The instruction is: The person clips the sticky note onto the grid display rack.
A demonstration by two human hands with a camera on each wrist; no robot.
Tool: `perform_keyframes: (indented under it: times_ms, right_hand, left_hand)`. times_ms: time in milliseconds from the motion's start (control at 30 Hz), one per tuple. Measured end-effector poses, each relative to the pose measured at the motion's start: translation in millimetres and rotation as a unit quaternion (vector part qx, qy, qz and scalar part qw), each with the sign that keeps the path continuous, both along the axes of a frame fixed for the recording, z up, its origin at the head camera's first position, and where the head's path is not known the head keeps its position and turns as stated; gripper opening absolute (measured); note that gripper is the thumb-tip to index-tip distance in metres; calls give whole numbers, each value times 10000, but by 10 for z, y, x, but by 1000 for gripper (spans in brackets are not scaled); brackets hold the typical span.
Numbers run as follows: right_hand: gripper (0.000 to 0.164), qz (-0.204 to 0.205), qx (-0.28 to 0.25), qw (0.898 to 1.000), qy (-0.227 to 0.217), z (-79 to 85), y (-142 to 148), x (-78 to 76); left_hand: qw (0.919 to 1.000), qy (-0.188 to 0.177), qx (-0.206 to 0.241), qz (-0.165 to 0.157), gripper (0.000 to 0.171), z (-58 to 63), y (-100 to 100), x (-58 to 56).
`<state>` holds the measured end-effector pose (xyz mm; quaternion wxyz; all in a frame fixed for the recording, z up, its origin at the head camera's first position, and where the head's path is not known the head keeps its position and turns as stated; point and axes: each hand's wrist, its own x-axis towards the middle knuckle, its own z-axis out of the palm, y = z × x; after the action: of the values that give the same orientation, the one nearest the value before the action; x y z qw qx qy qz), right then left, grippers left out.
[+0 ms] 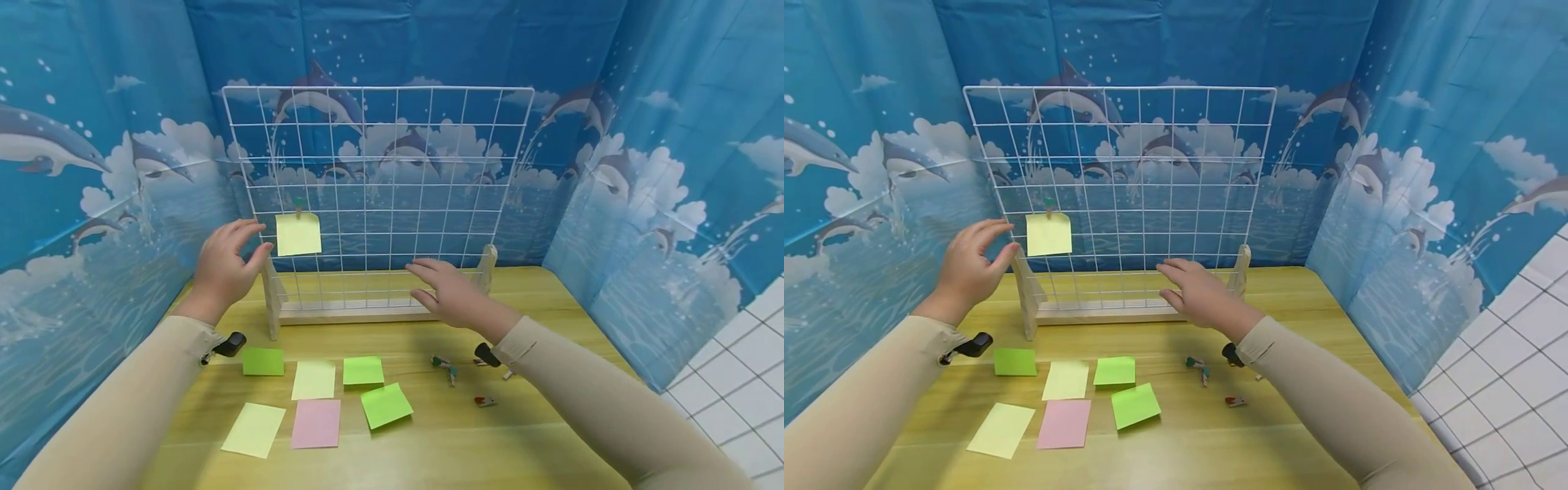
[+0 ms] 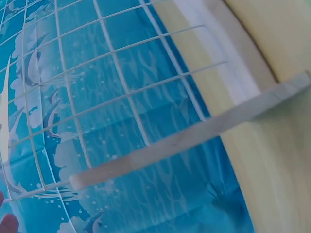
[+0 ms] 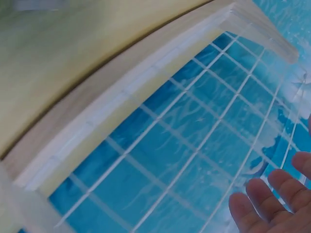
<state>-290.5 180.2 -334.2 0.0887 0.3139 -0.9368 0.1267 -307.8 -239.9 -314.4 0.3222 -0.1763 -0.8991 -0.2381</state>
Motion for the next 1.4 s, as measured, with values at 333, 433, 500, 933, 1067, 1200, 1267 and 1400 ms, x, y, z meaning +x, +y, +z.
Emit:
perform_keyframes:
  times_ms: [333, 433, 500, 933, 1067, 1200, 1267, 1400]
  right_hand:
    - [63, -369, 72, 9993, 4, -220, 496, 147]
    - [63, -471, 56, 9989, 18, -274, 615, 181]
    - [63, -546, 16, 9985, 8, -302, 687, 201]
    - [65, -835, -82, 9964, 136, -481, 1124, 298]
    - [66, -1006, 27, 9949, 17, -538, 1249, 347]
    - [68, -1127, 110, 9935, -62, -615, 1361, 379]
    - [69, -1178, 128, 9929, -100, -653, 1407, 394]
    - [70, -1234, 140, 9922, -112, -736, 1487, 426]
  left_hand:
    - [9954, -827, -475, 49, 50, -201, -207, 235]
    - [9930, -1008, -602, 91, 52, -274, -269, 268]
    - [9914, -1136, -645, 119, 54, -321, -302, 285]
    - [9802, -1749, -923, 103, 64, -640, -498, 371]
    - [9772, -1880, -985, 57, 64, -723, -530, 400]
    - [9704, -2192, -1014, 4, 67, -796, -548, 421]
    - [9672, -2322, -1035, -6, 68, -843, -555, 426]
    - [9632, -2475, -1044, -21, 68, -927, -551, 451]
